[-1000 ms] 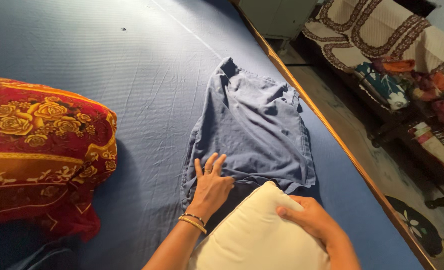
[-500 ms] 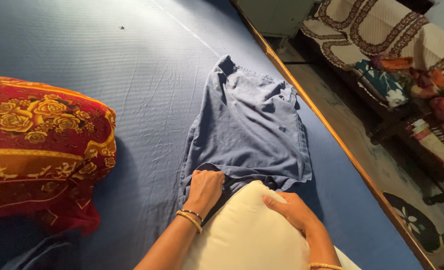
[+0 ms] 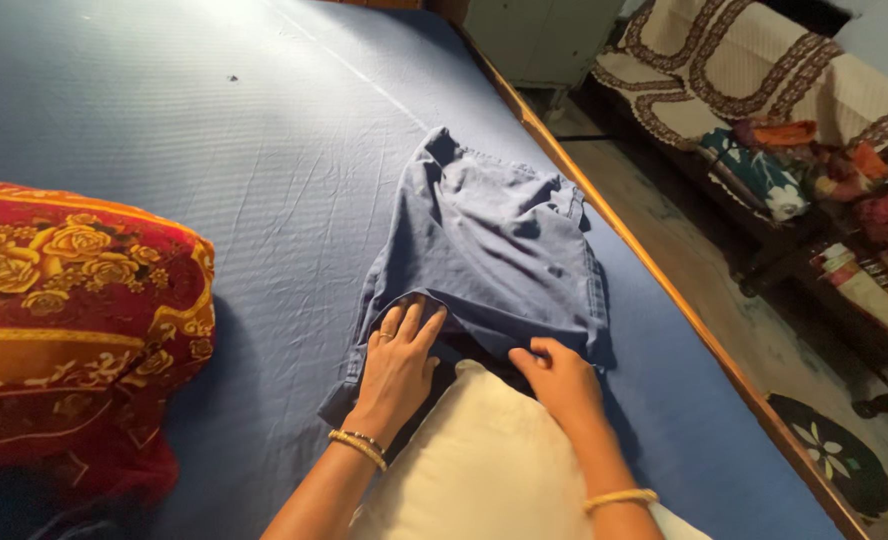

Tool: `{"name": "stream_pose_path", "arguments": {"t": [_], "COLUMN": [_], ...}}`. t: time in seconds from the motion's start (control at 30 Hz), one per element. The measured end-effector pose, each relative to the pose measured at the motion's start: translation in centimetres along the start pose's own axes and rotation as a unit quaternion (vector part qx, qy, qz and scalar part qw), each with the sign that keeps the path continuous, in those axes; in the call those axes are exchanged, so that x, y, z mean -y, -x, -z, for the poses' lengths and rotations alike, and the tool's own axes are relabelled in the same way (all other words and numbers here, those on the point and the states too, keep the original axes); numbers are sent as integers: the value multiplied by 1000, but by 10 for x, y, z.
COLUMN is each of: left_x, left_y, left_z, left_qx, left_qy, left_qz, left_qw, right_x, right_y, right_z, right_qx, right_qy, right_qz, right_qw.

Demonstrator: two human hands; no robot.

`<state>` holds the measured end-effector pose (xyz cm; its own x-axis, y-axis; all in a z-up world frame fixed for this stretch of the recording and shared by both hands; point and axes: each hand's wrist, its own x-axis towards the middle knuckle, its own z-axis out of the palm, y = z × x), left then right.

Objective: The person repeatedly presses, pats, and adjusts a white pillow on a blue bedsheet to fluff it. They then pick up a dark blue pillowcase and begin to unfold it over the pillow.

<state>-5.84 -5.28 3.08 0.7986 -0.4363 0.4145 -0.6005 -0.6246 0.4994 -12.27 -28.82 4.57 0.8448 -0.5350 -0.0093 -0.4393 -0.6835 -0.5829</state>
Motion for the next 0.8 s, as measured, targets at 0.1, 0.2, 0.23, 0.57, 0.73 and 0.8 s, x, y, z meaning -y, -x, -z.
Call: {"name": "stream_pose_path", "arguments": {"t": [0.1,0.2,0.23,0.57,0.73,0.8], "left_x": [-5,-2,2,19,12,27], "left_y": [-3,-4,-4,0,-22,-26], "left_z": [1,7,9,72,161,173], "left_qx": [-52,-118,-141,68,63,25], "left_qy": [-24,-44,-49,-118,58,156], "left_qz": [-32,-31,-25,274,431,313], "left_qw": [998,992,989,952,898,937], "right_x": [36,43,36,-30,-40,-42], "right_y": [-2,-12,-18,-9,23,15], "right_z": [-13,-17,-14,120,224,252], "right_qx": [-69,-60,-59,-13,291,338], "right_qy": [168,285,303,62,24,-7], "right_qz": [78,8,-11,-62,-13,-23], "right_qw": [980,957,951,996,956,941]}}
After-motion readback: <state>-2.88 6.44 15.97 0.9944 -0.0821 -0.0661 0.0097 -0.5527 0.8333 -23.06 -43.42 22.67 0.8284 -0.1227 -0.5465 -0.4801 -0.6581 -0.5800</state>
